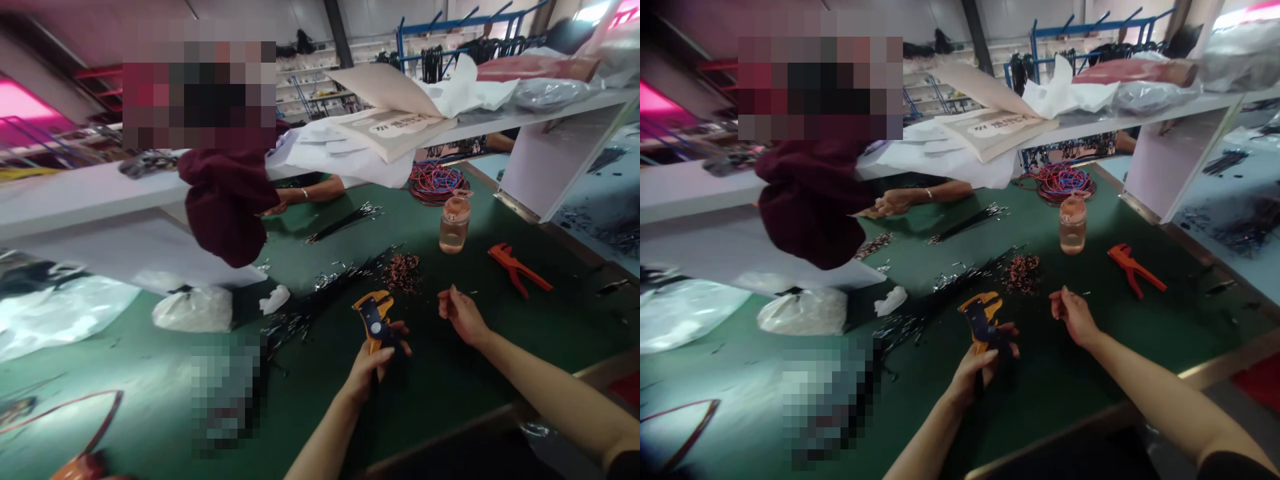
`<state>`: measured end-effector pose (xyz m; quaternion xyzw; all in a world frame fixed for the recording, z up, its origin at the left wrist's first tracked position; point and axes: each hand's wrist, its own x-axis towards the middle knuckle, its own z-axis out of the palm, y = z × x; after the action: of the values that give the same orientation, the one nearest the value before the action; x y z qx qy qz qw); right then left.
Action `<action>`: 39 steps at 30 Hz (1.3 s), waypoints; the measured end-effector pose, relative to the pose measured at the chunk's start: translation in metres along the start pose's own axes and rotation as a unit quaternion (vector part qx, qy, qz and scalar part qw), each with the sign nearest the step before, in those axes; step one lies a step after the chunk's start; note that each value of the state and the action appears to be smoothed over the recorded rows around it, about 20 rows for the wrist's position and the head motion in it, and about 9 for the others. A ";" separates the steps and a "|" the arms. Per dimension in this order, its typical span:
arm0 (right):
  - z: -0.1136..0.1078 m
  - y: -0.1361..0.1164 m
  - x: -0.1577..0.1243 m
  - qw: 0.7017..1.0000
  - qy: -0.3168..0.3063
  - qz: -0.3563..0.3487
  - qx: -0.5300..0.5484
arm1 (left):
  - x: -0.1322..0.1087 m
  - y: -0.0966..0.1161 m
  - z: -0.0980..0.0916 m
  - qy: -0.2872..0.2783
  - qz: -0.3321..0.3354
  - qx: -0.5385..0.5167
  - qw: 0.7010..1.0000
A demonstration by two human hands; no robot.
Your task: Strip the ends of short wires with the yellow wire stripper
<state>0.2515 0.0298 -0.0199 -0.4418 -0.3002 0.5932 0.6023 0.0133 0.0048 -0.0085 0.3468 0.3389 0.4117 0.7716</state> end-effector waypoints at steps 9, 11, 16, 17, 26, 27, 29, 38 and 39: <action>-0.004 -0.010 -0.001 0.990 -0.063 0.080 0.094 | 0.005 -0.011 0.003 -0.044 -0.021 0.004 0.999; -0.003 -0.010 -0.003 0.991 -0.071 0.082 0.085 | 0.003 -0.011 0.005 -0.052 -0.021 0.018 0.998; -0.002 -0.010 -0.003 0.992 -0.063 0.069 0.082 | -0.003 -0.009 0.009 -0.081 -0.031 0.045 0.995; -0.002 -0.010 -0.002 0.993 -0.060 0.066 0.083 | -0.003 -0.009 0.009 -0.089 -0.037 0.046 0.994; -0.005 -0.010 0.002 0.995 -0.049 0.056 0.066 | -0.005 -0.004 0.012 -0.103 -0.037 0.066 0.992; -0.005 -0.009 0.002 0.995 -0.050 0.056 0.065 | -0.006 -0.004 0.012 -0.101 -0.035 0.068 0.992; -0.005 -0.009 0.002 0.995 -0.050 0.056 0.064 | -0.007 -0.003 0.012 -0.099 -0.034 0.071 0.992; -0.005 -0.009 0.002 0.994 -0.046 0.066 0.072 | -0.005 -0.004 0.012 -0.104 -0.041 0.074 0.991; -0.005 -0.008 0.002 0.994 -0.047 0.065 0.072 | -0.005 -0.003 0.013 -0.104 -0.041 0.074 0.991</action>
<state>0.2598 0.0313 -0.0148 -0.3872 -0.2557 0.6712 0.5780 0.0227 -0.0043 -0.0030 0.4299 0.3001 0.3147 0.7913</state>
